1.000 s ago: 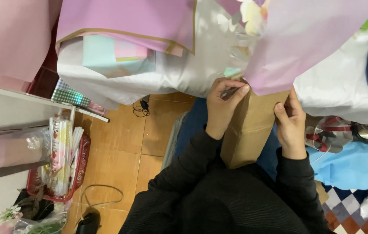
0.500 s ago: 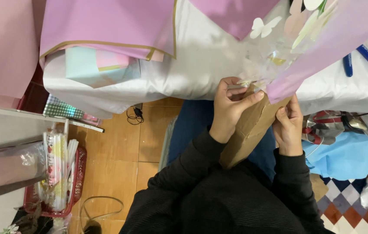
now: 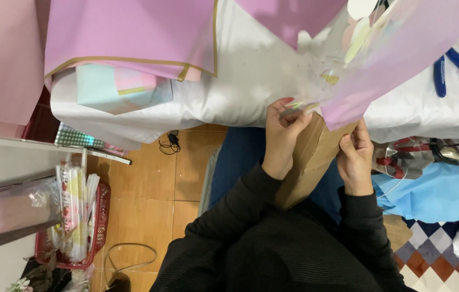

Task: The person wraps a rectangular cardboard box with a sheet of pink paper featuring butterfly designs. They fold the paper around the box, tuck the edges, and secure the wrapping with tape. The person then smooths the paper and folds the ends to complete the package.

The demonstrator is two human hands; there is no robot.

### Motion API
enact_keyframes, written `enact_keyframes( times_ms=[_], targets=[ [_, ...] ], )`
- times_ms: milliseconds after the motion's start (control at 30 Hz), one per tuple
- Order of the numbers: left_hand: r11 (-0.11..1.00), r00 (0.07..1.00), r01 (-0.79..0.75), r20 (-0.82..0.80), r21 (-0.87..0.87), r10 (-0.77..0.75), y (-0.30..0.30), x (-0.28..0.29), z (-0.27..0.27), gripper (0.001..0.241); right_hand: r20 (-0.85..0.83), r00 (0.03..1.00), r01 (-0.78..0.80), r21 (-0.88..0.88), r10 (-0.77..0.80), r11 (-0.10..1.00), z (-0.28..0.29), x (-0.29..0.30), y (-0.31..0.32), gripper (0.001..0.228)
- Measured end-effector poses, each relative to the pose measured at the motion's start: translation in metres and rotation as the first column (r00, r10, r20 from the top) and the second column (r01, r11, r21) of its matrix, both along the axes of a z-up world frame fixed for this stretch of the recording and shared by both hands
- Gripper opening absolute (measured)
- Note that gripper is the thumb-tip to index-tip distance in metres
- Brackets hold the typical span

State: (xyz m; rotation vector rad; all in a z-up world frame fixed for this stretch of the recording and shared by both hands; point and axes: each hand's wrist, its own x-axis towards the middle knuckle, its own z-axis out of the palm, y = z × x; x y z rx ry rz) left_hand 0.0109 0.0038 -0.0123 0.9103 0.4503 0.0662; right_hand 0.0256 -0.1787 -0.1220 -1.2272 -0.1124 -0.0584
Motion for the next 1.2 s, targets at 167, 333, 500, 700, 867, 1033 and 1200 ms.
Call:
enact_keyframes(
  times_ms=[167, 333, 500, 700, 867, 1033, 1200],
  targets=[
    [0.994, 0.934, 0.033, 0.352, 0.102, -0.067, 0.014, 0.007, -0.054, 0.094, -0.007, 0.999, 0.05, 0.092, -0.05, 0.995, 0.017, 0.007, 0.008, 0.058],
    [0.788, 0.636, 0.405, 0.476, 0.464, -0.608, 0.021, -0.01, -0.102, 0.155, 0.016, 0.995, 0.092, 0.117, -0.095, 0.989, 0.021, 0.023, 0.004, 0.045],
    [0.745, 0.931, 0.044, 0.242, 0.665, -0.272, 0.042, -0.039, -0.025, 0.142, 0.063, 0.983, 0.16, 0.173, -0.173, 0.972, 0.03, 0.038, 0.007, 0.029],
    [0.569, 0.998, 0.003, -0.035, 0.822, 0.045, 0.037, -0.076, -0.027, 0.124, -0.051, 0.944, -0.33, -0.135, 0.326, 0.934, 0.114, 0.026, -0.001, 0.094],
    [0.547, 0.999, 0.01, 0.009, 0.837, -0.032, 0.061, -0.054, -0.045, 0.104, 0.045, 0.988, -0.133, -0.276, 0.151, 0.952, 0.096, 0.027, 0.031, 0.071],
    [0.597, 0.989, -0.019, 0.102, 0.802, -0.105, 0.081, -0.053, -0.051, 0.104, -0.065, 0.994, 0.065, -0.274, -0.086, 0.96, 0.088, 0.061, -0.002, 0.05],
    [0.55, 0.945, 0.023, 0.161, 0.835, -0.285, 0.104, -0.044, -0.06, 0.093, -0.13, 0.987, 0.054, -0.298, -0.097, 0.953, 0.155, 0.14, -0.049, 0.041]
  ],
)
